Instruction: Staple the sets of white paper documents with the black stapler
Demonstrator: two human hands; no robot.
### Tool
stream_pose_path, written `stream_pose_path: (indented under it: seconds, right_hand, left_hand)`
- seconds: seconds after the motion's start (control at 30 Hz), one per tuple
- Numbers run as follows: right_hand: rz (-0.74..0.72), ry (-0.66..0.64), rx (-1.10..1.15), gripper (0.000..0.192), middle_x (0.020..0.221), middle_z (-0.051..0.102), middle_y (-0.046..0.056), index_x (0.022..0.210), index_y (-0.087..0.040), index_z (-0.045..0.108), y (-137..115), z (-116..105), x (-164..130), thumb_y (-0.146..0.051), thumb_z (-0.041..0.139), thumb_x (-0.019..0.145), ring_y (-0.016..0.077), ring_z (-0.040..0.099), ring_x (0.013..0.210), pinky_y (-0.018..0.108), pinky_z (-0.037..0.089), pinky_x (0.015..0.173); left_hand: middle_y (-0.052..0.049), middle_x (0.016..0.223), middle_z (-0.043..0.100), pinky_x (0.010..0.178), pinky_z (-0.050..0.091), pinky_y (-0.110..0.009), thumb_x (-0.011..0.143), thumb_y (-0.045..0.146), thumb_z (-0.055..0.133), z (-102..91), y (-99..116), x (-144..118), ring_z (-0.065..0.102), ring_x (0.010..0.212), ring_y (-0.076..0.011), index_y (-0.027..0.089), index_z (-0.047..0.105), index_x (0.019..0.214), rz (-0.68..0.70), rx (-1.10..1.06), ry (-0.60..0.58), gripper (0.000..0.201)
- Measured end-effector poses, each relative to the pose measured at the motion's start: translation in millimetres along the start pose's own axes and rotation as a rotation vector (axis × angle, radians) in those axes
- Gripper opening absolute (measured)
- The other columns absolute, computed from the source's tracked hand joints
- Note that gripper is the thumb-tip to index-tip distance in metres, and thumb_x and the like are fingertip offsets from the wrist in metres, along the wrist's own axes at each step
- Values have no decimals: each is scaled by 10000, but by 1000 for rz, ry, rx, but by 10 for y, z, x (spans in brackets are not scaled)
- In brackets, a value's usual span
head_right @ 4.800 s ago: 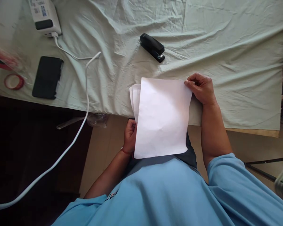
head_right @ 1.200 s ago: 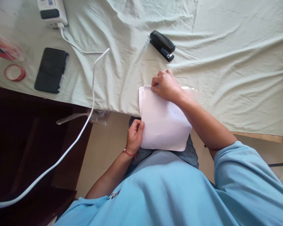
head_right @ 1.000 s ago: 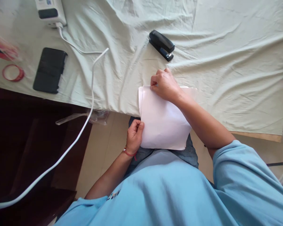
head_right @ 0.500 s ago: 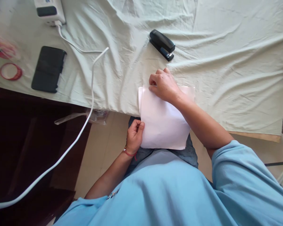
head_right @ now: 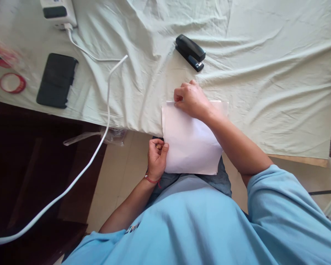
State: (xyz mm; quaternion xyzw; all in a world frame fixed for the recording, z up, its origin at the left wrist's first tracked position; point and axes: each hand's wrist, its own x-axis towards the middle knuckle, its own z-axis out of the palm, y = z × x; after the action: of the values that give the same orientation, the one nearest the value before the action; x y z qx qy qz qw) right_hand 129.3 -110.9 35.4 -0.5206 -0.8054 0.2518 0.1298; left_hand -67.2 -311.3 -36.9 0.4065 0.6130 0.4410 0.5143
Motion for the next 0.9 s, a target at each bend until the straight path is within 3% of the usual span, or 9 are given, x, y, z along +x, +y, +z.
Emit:
stream_pose_path:
  seconds: [0.17, 0.3, 0.47, 0.7, 0.9]
  right_hand:
    - [-9, 63, -36, 153, 1045, 764, 108, 885, -261, 821, -119, -19, -52, -268, 697, 975, 350, 586, 1160, 549, 507, 1067]
    - [-43, 80, -42, 192, 1027, 774, 107, 829, -244, 812, -151, -16, -72, -180, 680, 954, 326, 576, 1128, 515, 502, 1053]
    - [-73, 111, -28, 232, 1053, 777, 108, 842, -261, 820, -131, -9, -120, -238, 656, 1005, 333, 575, 1148, 539, 489, 1073]
    - [-102, 168, -8, 258, 1082, 780, 102, 916, -274, 846, -155, -46, -183, -303, 630, 1053, 350, 613, 1188, 579, 492, 1115]
    - [-158, 121, 48, 241, 1029, 771, 87, 895, -271, 824, -123, -4, -137, -297, 646, 1056, 314, 609, 1161, 556, 501, 1109]
  left_hand:
    - [62, 742, 595, 663, 444, -263, 932, 744, 739, 19, -26, -5, 582, 661, -131, 234, 522, 1163, -81, -82, -14, 601]
    - [47, 683, 614, 606, 388, -261, 950, 788, 685, 4, -1, -13, 510, 603, -119, 212, 617, 1041, -90, -45, -64, 586]
    - [43, 659, 587, 596, 352, -262, 976, 830, 617, -27, 48, -17, 469, 604, -111, 201, 663, 916, -31, 31, -39, 634]
    - [34, 673, 582, 603, 366, -267, 963, 863, 608, -26, 56, 0, 482, 626, -123, 203, 663, 900, -27, 32, -21, 666]
    - [33, 697, 564, 638, 375, -273, 982, 848, 597, -26, 45, -5, 477, 660, -134, 206, 658, 910, -23, 26, -24, 648]
